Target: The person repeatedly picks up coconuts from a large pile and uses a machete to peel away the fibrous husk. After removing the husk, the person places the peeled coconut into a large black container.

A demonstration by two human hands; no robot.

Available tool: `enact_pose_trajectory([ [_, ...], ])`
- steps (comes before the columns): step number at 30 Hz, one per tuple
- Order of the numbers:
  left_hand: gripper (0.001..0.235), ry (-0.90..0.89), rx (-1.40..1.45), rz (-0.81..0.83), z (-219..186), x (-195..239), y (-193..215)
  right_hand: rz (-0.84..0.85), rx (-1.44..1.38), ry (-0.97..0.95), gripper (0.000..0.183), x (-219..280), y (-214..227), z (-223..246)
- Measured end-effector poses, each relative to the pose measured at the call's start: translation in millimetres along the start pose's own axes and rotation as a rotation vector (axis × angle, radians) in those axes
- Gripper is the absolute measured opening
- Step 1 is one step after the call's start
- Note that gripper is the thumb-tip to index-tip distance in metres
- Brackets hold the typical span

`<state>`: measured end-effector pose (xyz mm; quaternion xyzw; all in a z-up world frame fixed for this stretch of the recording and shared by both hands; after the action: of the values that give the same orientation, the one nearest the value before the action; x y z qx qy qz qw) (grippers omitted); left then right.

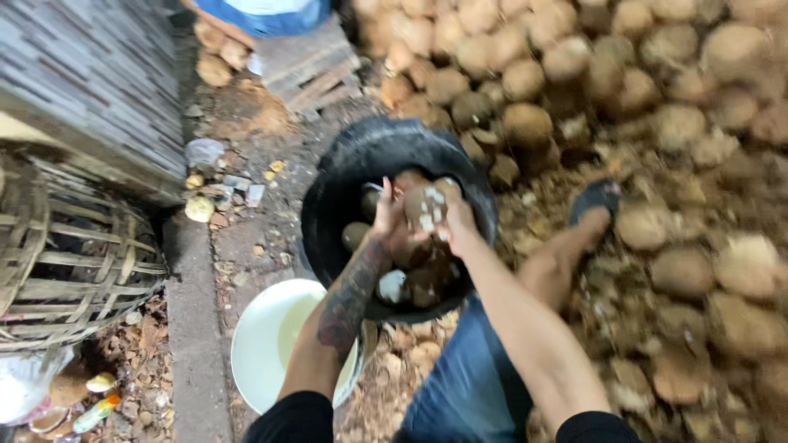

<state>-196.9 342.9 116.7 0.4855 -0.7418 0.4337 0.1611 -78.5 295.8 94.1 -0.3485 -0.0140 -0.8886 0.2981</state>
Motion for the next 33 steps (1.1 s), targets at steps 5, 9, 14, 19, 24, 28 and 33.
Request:
enact_pose_trajectory([
  [5, 0.107, 0.134, 0.032, -0.206, 18, -44, 54, 0.023, 0.172, -0.191, 0.045, -52, -17, -67],
  [9, 0.107, 0.160, 0.061, -0.289, 14, -52, 59, 0.067, 0.263, -0.190, 0.054, -57, -20, -82],
  [14, 0.102, 0.109, -0.001, -0.310, 16, -57, 69, 0.298, 0.569, -0.125, 0.080, -57, -20, -77],
  [19, 0.101, 0.121, -0.005, -0.370, 11, -49, 65, 0.318, 0.659, -0.055, 0.065, -57, -18, -84],
  [24, 0.108, 0.141, 0.015, -0.496, 1, -48, 54, 0.240, 0.772, 0.074, 0.067, -64, -18, -87],
  [28, 0.103, 0.136, -0.096, -0.515, 4, -58, 66, 0.202, 0.652, 0.021, 0.066, -56, -6, -68],
  [33, 0.103, 0.091, -0.113, -0.503, -5, -56, 49, 0.064, 0.476, 0.042, 0.067, -56, -8, -58],
])
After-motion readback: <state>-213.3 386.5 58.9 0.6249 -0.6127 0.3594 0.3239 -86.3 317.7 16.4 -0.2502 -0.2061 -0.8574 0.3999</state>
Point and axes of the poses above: each hand's wrist, its own x-axis away from the middle knuckle, its own y-axis out of the back of the hand, z = x × y, the point moved 2 cm from there along -x, towards the middle knuckle, and after that the axes turned 10 degrees about -z, right-handed, at the moved point
